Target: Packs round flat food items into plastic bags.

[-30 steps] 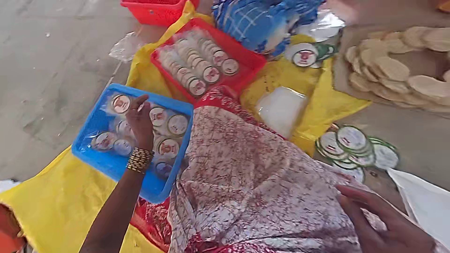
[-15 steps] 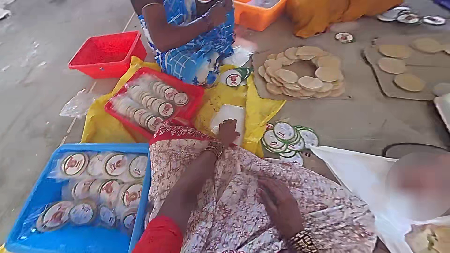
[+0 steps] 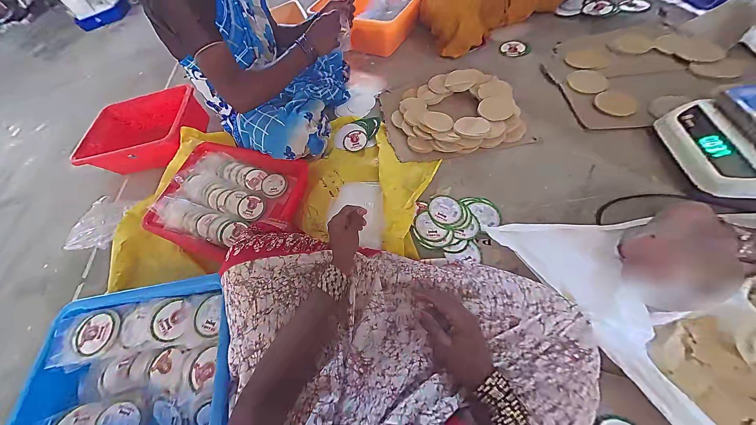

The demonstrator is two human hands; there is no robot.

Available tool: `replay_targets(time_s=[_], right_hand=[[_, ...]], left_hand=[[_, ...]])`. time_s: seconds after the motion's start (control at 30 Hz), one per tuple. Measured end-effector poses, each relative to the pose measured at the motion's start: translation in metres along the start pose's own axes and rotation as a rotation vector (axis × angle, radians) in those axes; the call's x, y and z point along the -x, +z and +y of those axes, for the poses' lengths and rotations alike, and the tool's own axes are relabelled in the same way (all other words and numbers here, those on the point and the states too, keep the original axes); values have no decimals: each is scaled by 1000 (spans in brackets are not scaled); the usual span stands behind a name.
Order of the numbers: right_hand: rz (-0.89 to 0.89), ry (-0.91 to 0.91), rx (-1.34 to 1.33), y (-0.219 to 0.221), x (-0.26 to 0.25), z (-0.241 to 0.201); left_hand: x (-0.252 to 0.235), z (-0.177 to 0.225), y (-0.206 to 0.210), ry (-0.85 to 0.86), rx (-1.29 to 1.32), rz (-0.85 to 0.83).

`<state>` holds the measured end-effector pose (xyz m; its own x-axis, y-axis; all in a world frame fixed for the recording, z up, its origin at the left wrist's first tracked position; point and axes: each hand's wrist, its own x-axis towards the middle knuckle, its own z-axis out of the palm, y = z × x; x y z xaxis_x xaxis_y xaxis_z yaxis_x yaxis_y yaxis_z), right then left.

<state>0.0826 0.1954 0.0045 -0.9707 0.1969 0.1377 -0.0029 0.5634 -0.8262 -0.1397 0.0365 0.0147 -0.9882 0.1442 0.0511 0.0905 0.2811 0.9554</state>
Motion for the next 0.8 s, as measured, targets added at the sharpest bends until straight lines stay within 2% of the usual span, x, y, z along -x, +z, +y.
replay_targets(time_s=[0.07, 0.13, 0.23, 0.33, 0.47, 0.67, 0.8], right_hand=[[127, -40, -119, -8, -5, -9], [208, -98, -213, -19, -14, -26], [211, -197, -243, -36, -29, -59], [179, -254, -228, -43, -32, -80], [179, -233, -391, -47, -25, -95], [168, -101, -465, -51, -5, -97], [178, -21, -470, -42, 2, -101]], left_hand=[[25, 24, -5, 37, 233, -28], [54, 50, -12, 66, 348, -157], [87, 85, -24, 159, 269, -413], [103, 100, -30, 307, 269, -525], [114, 103, -38, 305, 403, -483], [127, 91, -40, 349, 457, -319], [140, 89, -32, 282, 547, -206]])
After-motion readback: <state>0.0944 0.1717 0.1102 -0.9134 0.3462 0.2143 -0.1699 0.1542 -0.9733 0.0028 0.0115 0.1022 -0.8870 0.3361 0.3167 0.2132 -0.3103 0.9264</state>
